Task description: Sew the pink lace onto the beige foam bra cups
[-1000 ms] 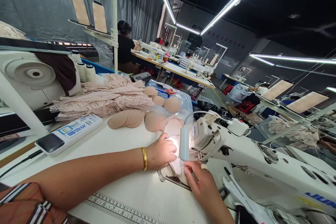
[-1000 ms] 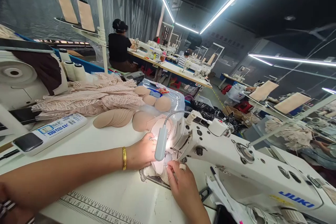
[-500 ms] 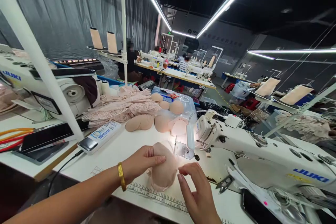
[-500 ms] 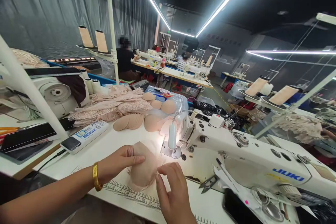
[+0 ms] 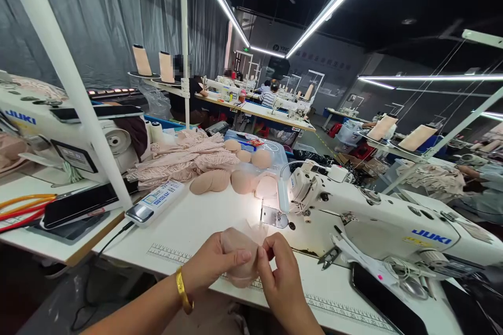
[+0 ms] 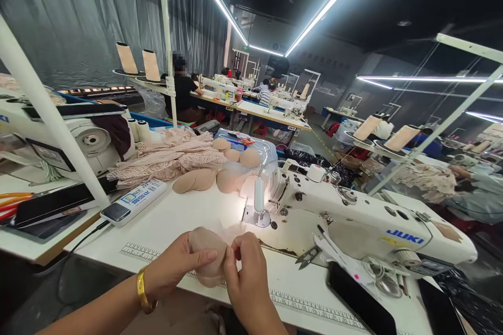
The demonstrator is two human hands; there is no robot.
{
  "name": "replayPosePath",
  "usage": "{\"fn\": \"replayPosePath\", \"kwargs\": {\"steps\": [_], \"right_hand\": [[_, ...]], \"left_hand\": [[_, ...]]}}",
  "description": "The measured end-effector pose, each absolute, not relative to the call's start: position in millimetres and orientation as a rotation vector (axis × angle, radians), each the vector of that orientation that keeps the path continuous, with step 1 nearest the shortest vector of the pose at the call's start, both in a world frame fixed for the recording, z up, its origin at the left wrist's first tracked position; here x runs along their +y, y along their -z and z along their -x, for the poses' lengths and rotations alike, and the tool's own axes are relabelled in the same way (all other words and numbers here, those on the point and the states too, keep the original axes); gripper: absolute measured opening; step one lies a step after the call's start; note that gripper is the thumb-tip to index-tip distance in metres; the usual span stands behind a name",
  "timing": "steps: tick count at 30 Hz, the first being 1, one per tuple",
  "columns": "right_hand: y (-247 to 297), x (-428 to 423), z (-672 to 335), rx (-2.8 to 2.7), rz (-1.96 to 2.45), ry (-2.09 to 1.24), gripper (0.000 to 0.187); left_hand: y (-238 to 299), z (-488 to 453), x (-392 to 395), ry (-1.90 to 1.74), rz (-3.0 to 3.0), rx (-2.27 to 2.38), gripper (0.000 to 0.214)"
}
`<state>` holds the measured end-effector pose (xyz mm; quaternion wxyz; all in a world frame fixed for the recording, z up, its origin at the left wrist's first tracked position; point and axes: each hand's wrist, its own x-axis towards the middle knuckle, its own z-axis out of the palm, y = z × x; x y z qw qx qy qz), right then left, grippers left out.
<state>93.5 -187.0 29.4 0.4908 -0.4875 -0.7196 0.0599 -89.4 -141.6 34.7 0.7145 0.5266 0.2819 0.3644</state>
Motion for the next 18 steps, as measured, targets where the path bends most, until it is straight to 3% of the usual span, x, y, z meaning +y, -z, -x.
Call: {"fn": "replayPosePath", "kwargs": {"steps": [10, 14, 18], "right_hand": [[0.8, -176.8, -110.6, -1.588, 1.391, 0.119, 0.020], [5.5, -178.2, -122.9, -1.571, 1.418, 0.039, 0.020], [-4.6, -191.6, -121.5, -1.515, 1.349, -0.269, 0.023]], "left_hand": [[-21.4, 73.3, -156.8, -1.058, -1.111, 0.816, 0.042], [-28.4, 76.0, -156.9, -1.047, -1.096, 0.805, 0.041], [-37.0, 73.9, -155.6, -0.992, -0.982, 0.729, 0.041]]}}
